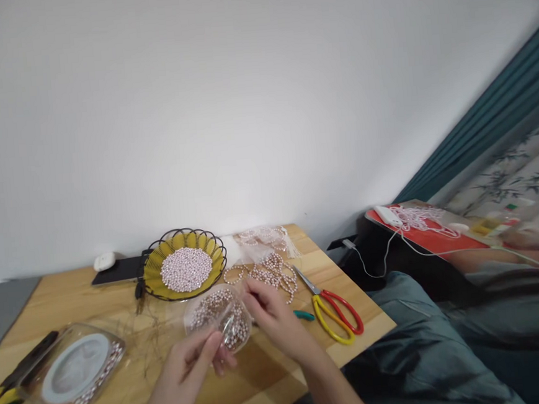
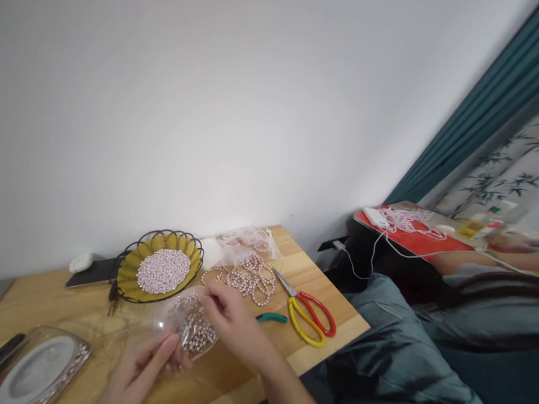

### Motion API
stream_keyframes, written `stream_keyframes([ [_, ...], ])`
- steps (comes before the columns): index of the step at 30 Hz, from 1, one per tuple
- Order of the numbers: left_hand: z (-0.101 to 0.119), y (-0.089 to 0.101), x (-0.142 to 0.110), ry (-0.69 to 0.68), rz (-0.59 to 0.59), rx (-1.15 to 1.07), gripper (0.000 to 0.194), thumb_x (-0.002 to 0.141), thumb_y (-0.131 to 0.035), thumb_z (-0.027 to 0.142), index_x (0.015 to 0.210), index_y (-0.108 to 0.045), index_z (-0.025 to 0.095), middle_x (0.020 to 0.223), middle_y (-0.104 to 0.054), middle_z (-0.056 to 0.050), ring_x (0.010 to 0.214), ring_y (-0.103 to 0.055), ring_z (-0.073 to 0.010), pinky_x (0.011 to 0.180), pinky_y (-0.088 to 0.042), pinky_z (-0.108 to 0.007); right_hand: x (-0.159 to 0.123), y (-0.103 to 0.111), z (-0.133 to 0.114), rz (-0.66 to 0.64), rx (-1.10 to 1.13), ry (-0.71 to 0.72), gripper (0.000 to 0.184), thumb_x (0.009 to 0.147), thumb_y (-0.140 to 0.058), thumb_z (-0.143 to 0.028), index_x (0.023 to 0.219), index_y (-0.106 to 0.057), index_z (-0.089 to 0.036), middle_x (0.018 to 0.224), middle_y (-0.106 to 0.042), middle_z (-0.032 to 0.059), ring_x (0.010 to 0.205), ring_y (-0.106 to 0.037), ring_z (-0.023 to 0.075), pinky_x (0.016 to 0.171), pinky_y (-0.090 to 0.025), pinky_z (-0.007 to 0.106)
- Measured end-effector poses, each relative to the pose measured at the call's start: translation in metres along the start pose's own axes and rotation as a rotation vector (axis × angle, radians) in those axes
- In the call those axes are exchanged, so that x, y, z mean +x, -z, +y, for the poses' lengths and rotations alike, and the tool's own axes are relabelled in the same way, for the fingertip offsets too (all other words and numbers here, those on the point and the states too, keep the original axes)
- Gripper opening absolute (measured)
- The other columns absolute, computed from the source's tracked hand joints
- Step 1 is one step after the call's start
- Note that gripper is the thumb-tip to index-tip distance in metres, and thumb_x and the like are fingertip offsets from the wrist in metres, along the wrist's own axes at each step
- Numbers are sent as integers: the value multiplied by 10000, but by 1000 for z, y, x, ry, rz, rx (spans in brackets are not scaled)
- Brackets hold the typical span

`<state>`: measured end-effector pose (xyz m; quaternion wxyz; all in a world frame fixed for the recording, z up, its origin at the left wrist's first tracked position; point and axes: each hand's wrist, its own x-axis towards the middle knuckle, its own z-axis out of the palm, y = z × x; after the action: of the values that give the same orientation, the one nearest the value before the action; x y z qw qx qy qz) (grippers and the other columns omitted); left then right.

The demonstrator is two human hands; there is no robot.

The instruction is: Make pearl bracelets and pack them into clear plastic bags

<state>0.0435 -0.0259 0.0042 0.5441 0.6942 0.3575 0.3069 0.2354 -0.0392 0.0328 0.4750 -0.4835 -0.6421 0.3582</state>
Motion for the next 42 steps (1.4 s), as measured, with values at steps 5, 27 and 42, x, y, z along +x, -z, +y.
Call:
stream_keyframes([
  [5, -2, 11, -10, 57, -190, -46, 459, 995, -476, 551, 792, -752, 247, 774, -801, -31, 713, -746, -191, 709, -589, -270, 6, 27, 4, -332, 270, -123, 280, 929, -521, -303, 672, -445, -223, 616, -368, -70, 562, -348, 111, 538, -288, 247],
  [27, 29, 17, 5, -781, -16, 586, 140, 981, -645, 240, 1119, -653, 262, 950, -748, -14, 850, -694, -181, 776, -543, -284, 21, 19, 11, -789, 576, -195, 454, 826, -683, -583, 608, -523, -218, 540, -439, -71, 469, -381, 91, 448, -331, 225],
  [42, 25, 13, 10, -850, 5, 878, 259, 1069, -423, 262, 903, -620, 231, 807, -704, 15, 760, -617, -192, 705, -416, -304, 14, 27, 12, -652, 546, -359, 281, 891, -629, -352, 654, -588, -206, 622, -590, -64, 460, -494, 59, 466, -413, 168],
])
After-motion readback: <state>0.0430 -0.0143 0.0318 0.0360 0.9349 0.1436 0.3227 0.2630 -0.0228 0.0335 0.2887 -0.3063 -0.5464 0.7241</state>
